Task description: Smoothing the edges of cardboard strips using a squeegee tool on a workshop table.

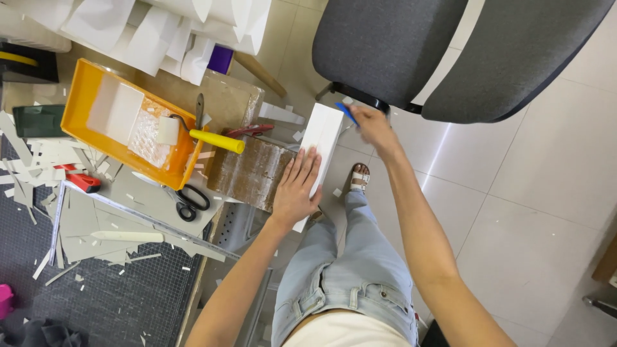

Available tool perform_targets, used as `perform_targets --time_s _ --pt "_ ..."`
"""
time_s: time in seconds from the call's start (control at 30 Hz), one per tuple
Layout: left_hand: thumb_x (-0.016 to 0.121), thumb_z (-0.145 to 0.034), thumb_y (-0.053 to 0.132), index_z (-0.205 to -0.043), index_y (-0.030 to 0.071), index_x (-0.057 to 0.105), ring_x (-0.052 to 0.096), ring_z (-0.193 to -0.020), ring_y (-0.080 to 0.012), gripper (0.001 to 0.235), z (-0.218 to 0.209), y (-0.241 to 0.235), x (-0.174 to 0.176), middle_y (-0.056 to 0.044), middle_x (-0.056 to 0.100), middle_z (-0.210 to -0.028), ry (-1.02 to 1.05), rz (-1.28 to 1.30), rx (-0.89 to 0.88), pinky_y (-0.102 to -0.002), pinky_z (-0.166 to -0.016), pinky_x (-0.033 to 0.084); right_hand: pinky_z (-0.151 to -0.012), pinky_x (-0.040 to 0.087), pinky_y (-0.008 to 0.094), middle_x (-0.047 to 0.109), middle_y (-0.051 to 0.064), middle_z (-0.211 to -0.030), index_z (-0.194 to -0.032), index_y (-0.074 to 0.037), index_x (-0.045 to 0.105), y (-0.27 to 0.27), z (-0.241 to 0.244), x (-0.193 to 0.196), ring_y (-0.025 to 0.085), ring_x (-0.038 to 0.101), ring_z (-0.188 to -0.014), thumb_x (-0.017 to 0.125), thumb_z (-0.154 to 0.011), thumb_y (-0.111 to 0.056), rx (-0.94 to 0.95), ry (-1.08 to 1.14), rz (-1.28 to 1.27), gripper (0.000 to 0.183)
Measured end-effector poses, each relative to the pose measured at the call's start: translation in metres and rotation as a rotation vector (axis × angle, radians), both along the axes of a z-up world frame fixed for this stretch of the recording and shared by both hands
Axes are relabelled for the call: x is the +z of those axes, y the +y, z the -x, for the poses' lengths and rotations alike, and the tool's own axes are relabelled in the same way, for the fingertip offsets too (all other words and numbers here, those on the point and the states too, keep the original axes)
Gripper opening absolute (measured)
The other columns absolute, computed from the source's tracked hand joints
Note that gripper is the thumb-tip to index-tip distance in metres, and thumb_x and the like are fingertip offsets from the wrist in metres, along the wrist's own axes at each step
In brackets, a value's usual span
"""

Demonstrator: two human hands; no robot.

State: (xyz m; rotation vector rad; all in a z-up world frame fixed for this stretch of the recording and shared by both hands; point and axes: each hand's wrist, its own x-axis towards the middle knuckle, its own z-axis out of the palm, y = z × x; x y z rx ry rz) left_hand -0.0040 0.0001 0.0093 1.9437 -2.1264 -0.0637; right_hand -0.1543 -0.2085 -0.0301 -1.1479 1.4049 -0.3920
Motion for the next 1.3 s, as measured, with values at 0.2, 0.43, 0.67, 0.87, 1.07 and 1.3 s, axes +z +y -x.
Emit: perform_targets --time_s 0.2,0.43,0.67,0.87,1.07,1.3 --pt "0.060 -0.090 0.026 -0.152 0.010 0.045 0.036 -0.147 -0.0295 0.065 -0.002 0.000 -0.007 -0.011 0.041 -0.159 -0.002 0.033 -0.016 -0.042 -0.121 0.027 -0.052 0.050 0.028 0.067 0.011 -0.082 -0.116 -0.022 0.075 -0.019 0.009 -0.018 0.019 0.060 -0.066 0.065 -0.097 -0.044 0.178 0.065 -0.023 0.031" --pt "0.065 -0.099 0.030 -0.146 0.012 0.053 0.041 -0.145 -0.0255 0.052 -0.008 0.003 -0.025 -0.007 0.048 -0.154 0.242 0.137 -0.005 -0.040 -0.121 0.032 -0.088 0.052 0.026 0.064 0.000 -0.104 -0.122 -0.010 0.062 0.073 0.061 -0.020 0.010 0.060 -0.097 0.072 -0.098 -0.010 -0.064 -0.464 0.302 0.026" --pt "0.069 -0.098 0.035 -0.143 0.014 0.056 0.042 -0.145 -0.0226 0.052 -0.011 0.005 -0.042 -0.006 0.049 -0.153 0.330 0.202 -0.017 -0.040 -0.122 0.032 -0.080 0.057 0.033 0.078 0.008 -0.081 -0.084 -0.006 0.075 0.234 0.037 0.020 0.018 0.073 -0.078 0.086 -0.069 0.002 0.443 -0.462 0.057 0.020" --pt "0.074 -0.096 0.030 -0.140 0.013 0.059 0.048 -0.141 -0.0226 0.049 -0.011 0.006 -0.057 -0.007 0.053 -0.149 0.407 0.299 -0.017 -0.039 -0.119 0.036 -0.074 0.053 0.032 0.075 0.010 -0.078 -0.085 -0.005 0.073 0.276 0.044 -0.041 0.025 0.073 -0.076 0.087 -0.073 -0.003 0.315 -0.148 0.327 0.018" --pt "0.068 -0.097 0.017 -0.119 0.016 0.073 0.068 -0.114 -0.0150 0.023 -0.030 0.028 -0.055 0.001 0.073 -0.119 0.689 0.413 0.060 -0.030 -0.104 0.050 -0.078 0.055 0.029 0.077 0.003 -0.083 -0.097 -0.012 0.076 0.272 0.045 -0.028 0.013 0.071 -0.080 0.087 -0.076 -0.008 0.251 -0.215 0.318 0.024" --pt "0.059 -0.087 0.069 -0.153 0.017 0.040 0.030 -0.150 -0.0192 0.086 -0.042 0.109 -0.022 -0.001 0.035 -0.162 0.045 0.100 -0.149 -0.066 -0.119 0.013 -0.099 0.037 0.056 0.060 0.018 -0.119 -0.148 -0.014 0.049 0.194 0.031 0.030 0.038 0.057 -0.114 0.067 -0.097 -0.005 0.251 0.145 0.682 0.054"
